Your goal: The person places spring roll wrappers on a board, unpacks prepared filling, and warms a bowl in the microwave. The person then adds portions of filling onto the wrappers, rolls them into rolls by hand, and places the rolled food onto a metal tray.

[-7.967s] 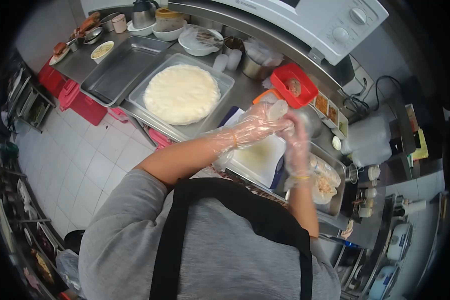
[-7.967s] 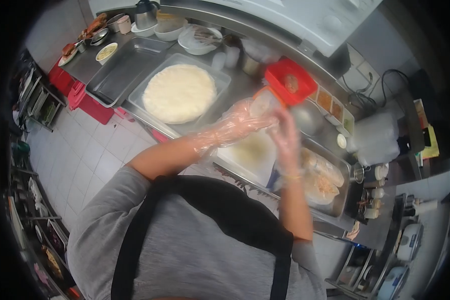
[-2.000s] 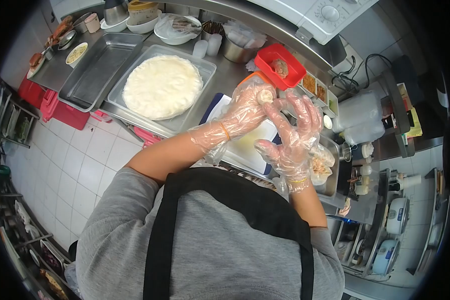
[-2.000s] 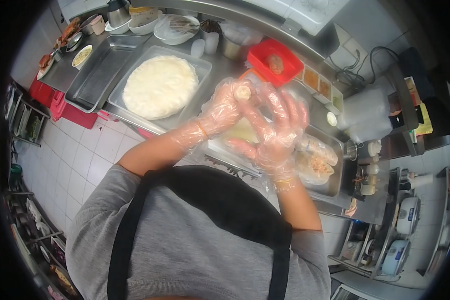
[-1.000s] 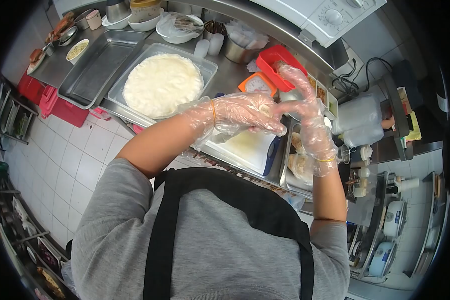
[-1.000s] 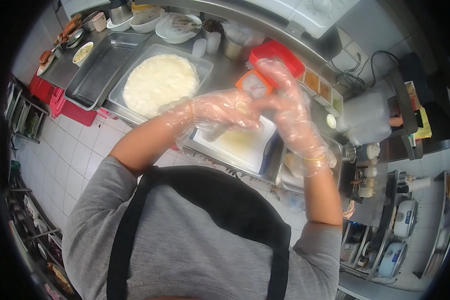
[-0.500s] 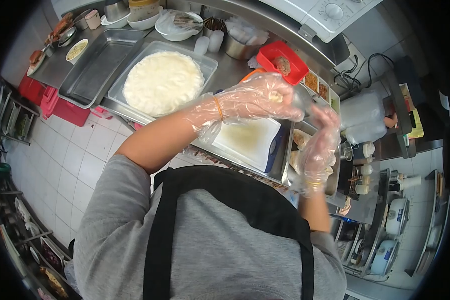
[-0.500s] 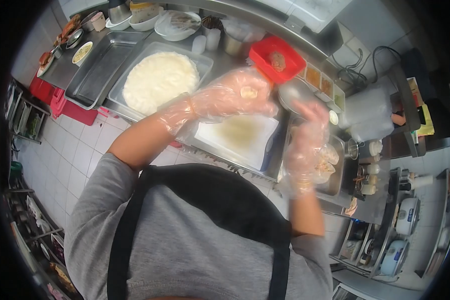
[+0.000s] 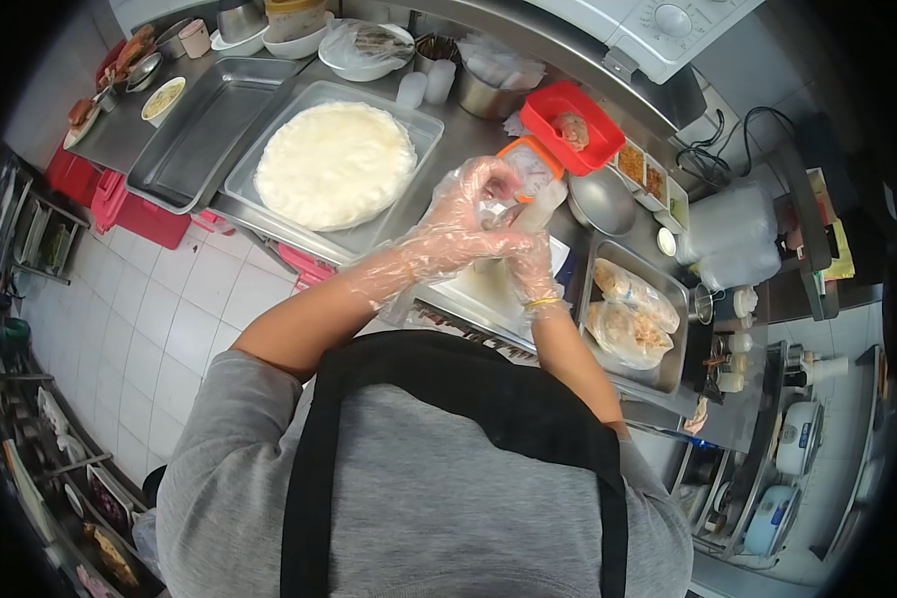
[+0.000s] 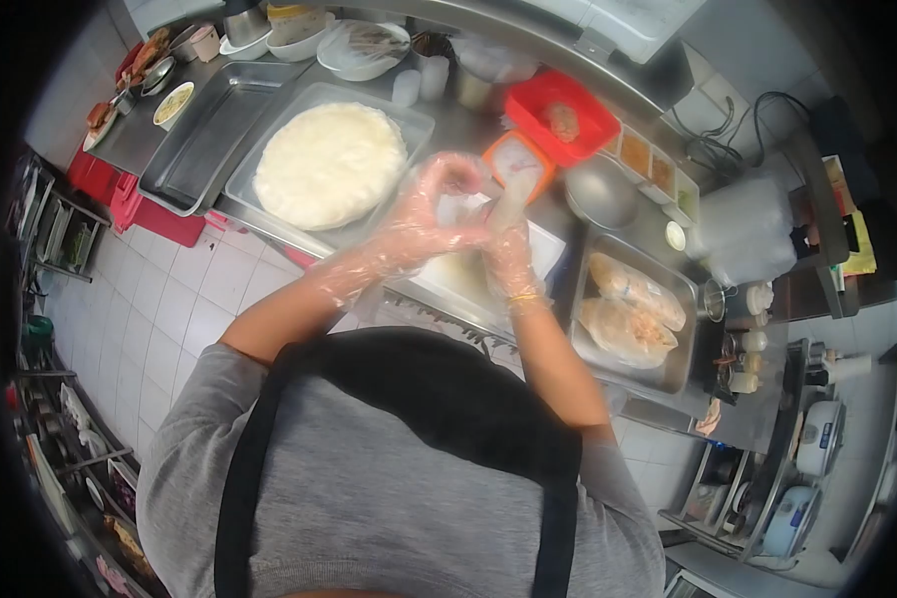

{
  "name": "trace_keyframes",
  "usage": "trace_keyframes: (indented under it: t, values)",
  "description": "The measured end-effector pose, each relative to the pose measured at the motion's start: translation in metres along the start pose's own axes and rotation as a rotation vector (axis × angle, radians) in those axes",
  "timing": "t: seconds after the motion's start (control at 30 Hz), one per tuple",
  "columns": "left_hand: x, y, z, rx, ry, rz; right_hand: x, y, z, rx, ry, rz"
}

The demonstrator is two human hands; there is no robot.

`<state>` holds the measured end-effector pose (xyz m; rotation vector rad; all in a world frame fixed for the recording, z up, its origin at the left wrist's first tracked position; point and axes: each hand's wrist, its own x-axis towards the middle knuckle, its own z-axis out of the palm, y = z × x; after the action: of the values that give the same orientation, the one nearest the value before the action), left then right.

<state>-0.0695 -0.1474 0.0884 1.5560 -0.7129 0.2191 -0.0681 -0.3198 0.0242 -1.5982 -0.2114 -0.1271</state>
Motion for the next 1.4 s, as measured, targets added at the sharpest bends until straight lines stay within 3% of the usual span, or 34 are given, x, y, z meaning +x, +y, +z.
trace_keyframes:
  t: [0.03,0.07,0.17,0.23,0.3,0.37,0.4,0.43,0.47,0.57,0.6,0.67,0.7,0.83,0.97,1.17,1.4]
  values:
    - [-0.002,-0.005,0.006,-0.035,-0.008,-0.060,-0.002,0.017,-0.004,-0.150,-0.033,-0.084]
    - [-0.003,-0.009,0.012,-0.071,-0.017,-0.118,-0.009,0.032,-0.008,0.031,-0.092,0.014]
    - [0.000,-0.027,0.035,-0.280,-0.066,-0.288,-0.017,0.000,-0.006,-0.688,-0.230,0.042]
    - [0.004,-0.030,0.044,-0.282,-0.105,-0.407,-0.032,-0.015,-0.015,-0.511,-0.315,0.083]
    - [0.004,-0.035,0.050,-0.101,-0.102,-0.350,-0.034,-0.039,-0.030,-0.510,-0.292,0.231]
    - [0.006,-0.040,0.053,-0.084,-0.142,-0.337,-0.021,-0.074,-0.052,-0.926,-0.261,0.246]
    - [0.007,-0.039,0.053,-0.102,-0.149,-0.339,-0.015,-0.059,-0.073,-0.819,-0.170,0.093]
    - [0.007,-0.038,0.053,-0.121,-0.155,-0.341,-0.014,-0.075,-0.071,-0.448,-0.038,-0.004]
    - [0.007,-0.035,0.054,-0.139,-0.162,-0.344,-0.015,-0.103,-0.076,-0.257,-0.060,0.102]
    - [0.011,-0.015,0.054,-0.312,-0.200,-0.447,-0.007,-0.172,-0.049,-0.648,-0.271,-0.117]
    - [0.010,-0.021,0.057,-0.300,-0.198,-0.355,-0.004,-0.179,-0.042,-0.871,-0.316,-0.206]
    - [0.007,-0.038,0.061,-0.273,-0.192,-0.172,0.005,-0.176,-0.035,-0.969,-0.401,-0.280]
    - [0.006,-0.036,0.062,-0.283,-0.172,-0.188,0.007,-0.175,-0.031,-1.017,-0.444,-0.317]
    - [0.004,-0.036,0.064,-0.314,-0.211,-0.297,0.013,-0.173,-0.028,-0.916,-0.527,-0.109]
    - [0.005,-0.042,0.062,-0.155,-0.257,-0.297,0.013,-0.175,-0.029,-1.011,-0.559,-0.102]
    - [0.002,-0.045,0.070,-0.016,-0.085,-0.246,0.002,-0.178,-0.027,-0.992,-0.475,-0.112]
    - [0.004,-0.041,0.067,-0.077,-0.179,-0.315,0.005,-0.188,-0.016,-1.072,-0.470,-0.104]
